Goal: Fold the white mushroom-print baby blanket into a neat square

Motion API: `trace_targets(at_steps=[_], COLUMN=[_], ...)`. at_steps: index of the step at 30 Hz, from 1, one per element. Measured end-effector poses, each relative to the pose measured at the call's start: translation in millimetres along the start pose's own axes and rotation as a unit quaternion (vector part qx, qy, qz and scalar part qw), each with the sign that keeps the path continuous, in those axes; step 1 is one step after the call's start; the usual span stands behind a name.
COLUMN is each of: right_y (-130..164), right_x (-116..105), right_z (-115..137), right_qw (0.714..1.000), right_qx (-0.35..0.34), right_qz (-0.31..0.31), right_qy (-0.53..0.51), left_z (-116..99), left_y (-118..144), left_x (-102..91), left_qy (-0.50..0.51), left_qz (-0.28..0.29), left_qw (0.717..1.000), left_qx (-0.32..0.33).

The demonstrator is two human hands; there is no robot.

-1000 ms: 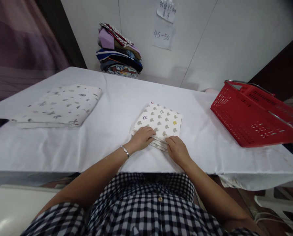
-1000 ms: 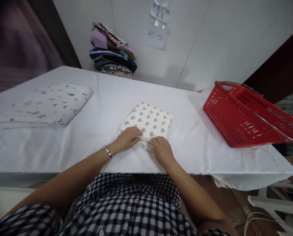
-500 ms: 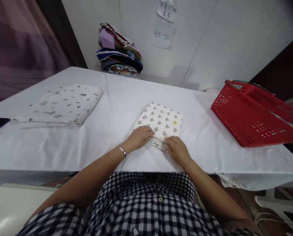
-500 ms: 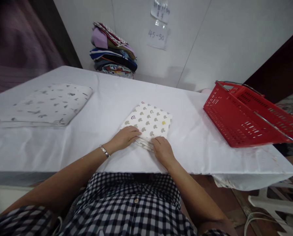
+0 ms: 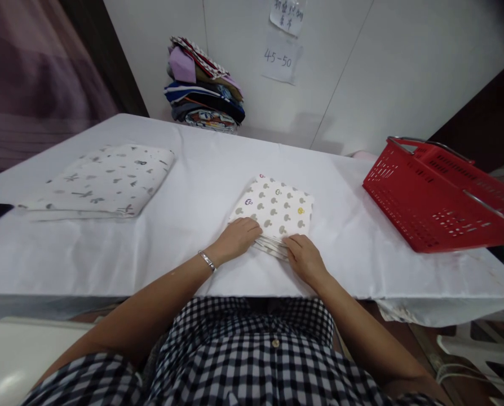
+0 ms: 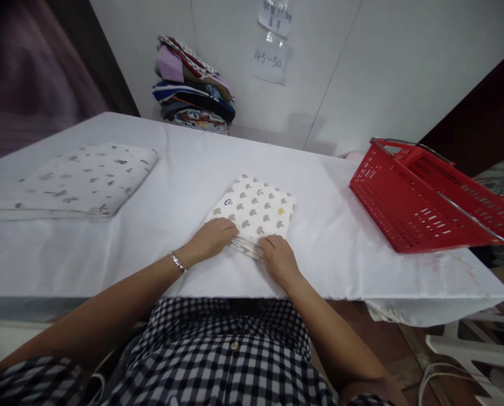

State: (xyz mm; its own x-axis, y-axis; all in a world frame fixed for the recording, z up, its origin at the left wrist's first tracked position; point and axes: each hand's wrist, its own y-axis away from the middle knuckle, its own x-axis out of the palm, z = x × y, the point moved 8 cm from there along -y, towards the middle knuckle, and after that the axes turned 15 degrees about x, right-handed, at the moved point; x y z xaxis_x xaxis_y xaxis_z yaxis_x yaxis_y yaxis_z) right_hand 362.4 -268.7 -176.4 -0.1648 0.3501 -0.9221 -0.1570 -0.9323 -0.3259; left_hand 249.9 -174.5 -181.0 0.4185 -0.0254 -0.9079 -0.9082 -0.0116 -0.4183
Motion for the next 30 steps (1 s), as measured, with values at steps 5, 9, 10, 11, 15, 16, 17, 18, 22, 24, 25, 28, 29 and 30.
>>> trace_targets(at_steps=[5, 9, 10, 11, 15, 16, 17, 18, 22, 24, 25, 28, 29, 30], right_y=[-2, -5, -5, -5, -4, -3, -3, -3, -7, -9, -11, -13, -13, -12], right_x=[-1, -2, -3, -3, -1, 0, 0, 1, 0, -1, -1, 6, 9, 12], right_z=[2, 5, 5, 6, 7, 7, 6, 6, 11, 18, 22, 35, 37, 39], right_qw=[1.0, 1.0, 1.0, 1.0, 1.0, 1.0, 1.0, 1.0, 0.999, 1.0, 1.0, 0.999, 0.998, 0.998], right_qx=[0.003, 0.002, 0.002, 0.0, -0.013, -0.015, -0.014, -0.012, 0.001, -0.003, -0.008, -0.026, -0.031, -0.034], right_qz=[0.007, 0.01, 0.008, 0.006, -0.001, -0.001, 0.0, 0.001, 0.007, 0.003, 0.001, 0.014, 0.022, 0.027], right_qy=[0.002, 0.012, 0.014, 0.016, 0.022, 0.024, 0.026, 0.028, 0.032, 0.03, 0.03, 0.036, 0.041, 0.046], left_z=[5, 7, 7, 6, 1, 0, -1, -2, -3, -3, -3, -2, -2, -1], left_y=[1, -2, -3, -4, -4, -4, -3, -3, -1, -1, -1, 0, 0, 1], left_x=[-1.9, -2.4, -2.3, -2.2, -1.4, -1.3, -1.0, -0.7, -1.0, -2.3, -2.9, -3.6, -3.5, -3.2], left_qy=[0.051, 0.057, 0.054, 0.048, -0.005, -0.019, -0.03, -0.038, -0.045, -0.04, -0.038, -0.031, -0.026, -0.02], left_qz=[-0.019, -0.019, -0.017, -0.015, -0.005, -0.007, -0.008, -0.009, -0.012, -0.013, -0.013, -0.016, -0.018, -0.021], left_qw=[0.998, 0.998, 0.998, 0.999, 1.0, 1.0, 1.0, 0.999, 0.999, 0.999, 0.999, 0.999, 0.999, 1.0], left_qx=[0.006, 0.001, -0.001, -0.004, -0.007, -0.006, -0.005, -0.004, -0.002, -0.002, -0.002, -0.002, -0.003, -0.003])
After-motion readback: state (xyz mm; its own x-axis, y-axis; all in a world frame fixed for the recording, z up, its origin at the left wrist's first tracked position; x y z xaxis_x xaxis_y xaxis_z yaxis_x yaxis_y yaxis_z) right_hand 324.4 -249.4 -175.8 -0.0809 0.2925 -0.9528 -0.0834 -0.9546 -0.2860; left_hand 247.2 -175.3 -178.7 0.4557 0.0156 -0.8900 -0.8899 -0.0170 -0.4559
